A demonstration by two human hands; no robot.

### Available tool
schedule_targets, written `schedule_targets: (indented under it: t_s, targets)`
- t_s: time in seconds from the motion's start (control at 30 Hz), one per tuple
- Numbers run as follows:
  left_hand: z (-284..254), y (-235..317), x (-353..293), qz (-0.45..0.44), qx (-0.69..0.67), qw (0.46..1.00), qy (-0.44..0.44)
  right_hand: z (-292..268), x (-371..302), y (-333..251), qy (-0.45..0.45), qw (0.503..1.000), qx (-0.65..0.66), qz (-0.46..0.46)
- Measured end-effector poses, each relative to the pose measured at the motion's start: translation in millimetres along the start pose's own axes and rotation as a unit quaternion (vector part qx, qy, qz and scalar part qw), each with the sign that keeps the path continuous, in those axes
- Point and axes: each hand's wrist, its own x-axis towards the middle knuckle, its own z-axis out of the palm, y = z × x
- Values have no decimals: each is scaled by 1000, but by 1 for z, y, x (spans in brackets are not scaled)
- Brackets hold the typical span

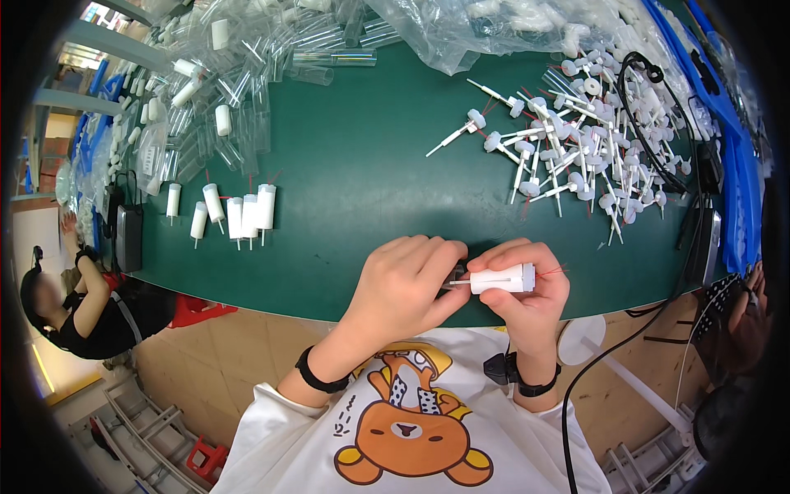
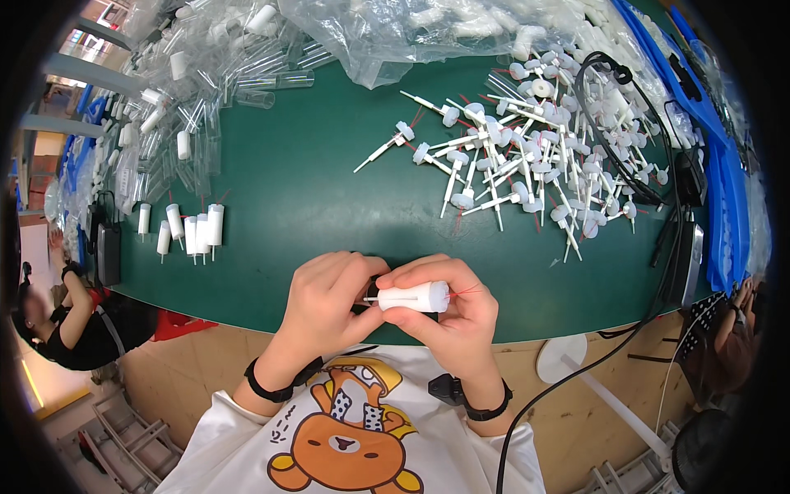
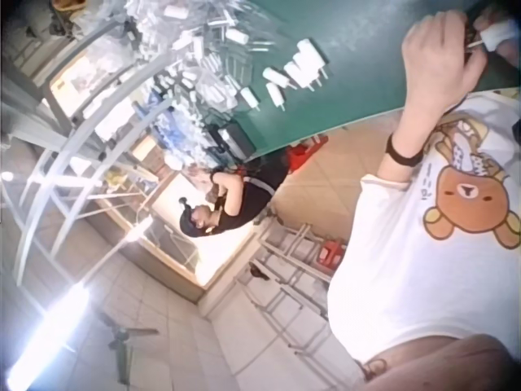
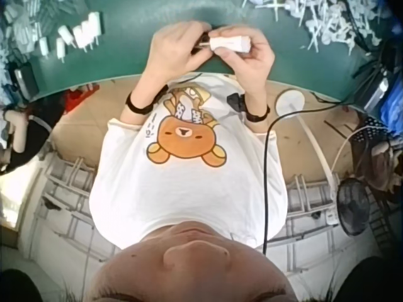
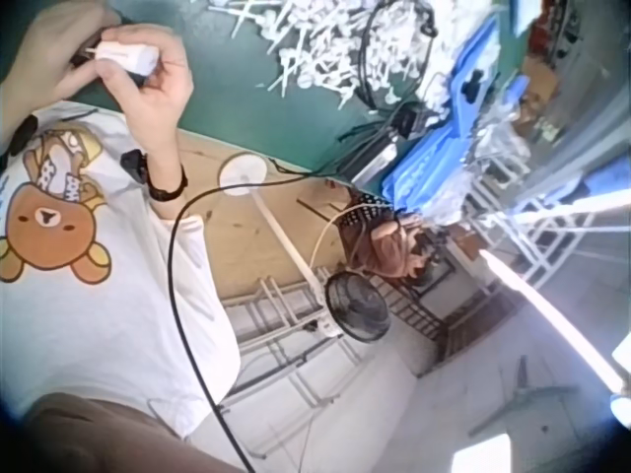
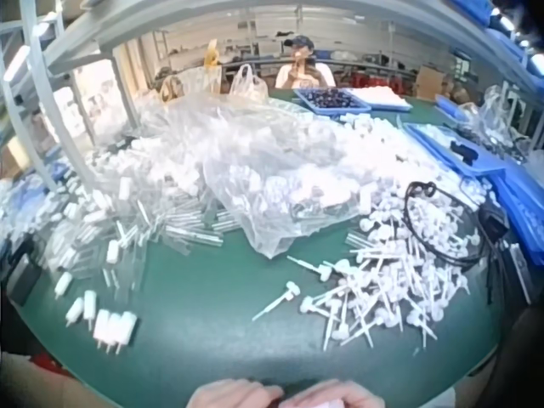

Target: Assembling small electronic components, specifically inserting small wired sensor or heating elements into white plastic housings.

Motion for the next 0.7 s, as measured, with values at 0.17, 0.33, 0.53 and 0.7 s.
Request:
schedule_targets:
  t_s: [0.17, 0.33, 0.53, 0.7]
  targets:
    - [-1, 2, 0, -13, -16, 1000, 13, 0, 1, 0, 8, 1000, -27, -4]
    - [5, -6, -5, 21, -28, 999, 31, 3, 6, -4, -11, 983, -177, -45]
    - [2, -4, -4, 14, -35, 999, 9, 2, 4, -2, -27, 980, -191, -45]
    - [5, -9, -5, 22, -42, 999, 9, 4, 7, -2, -43, 974, -211, -64]
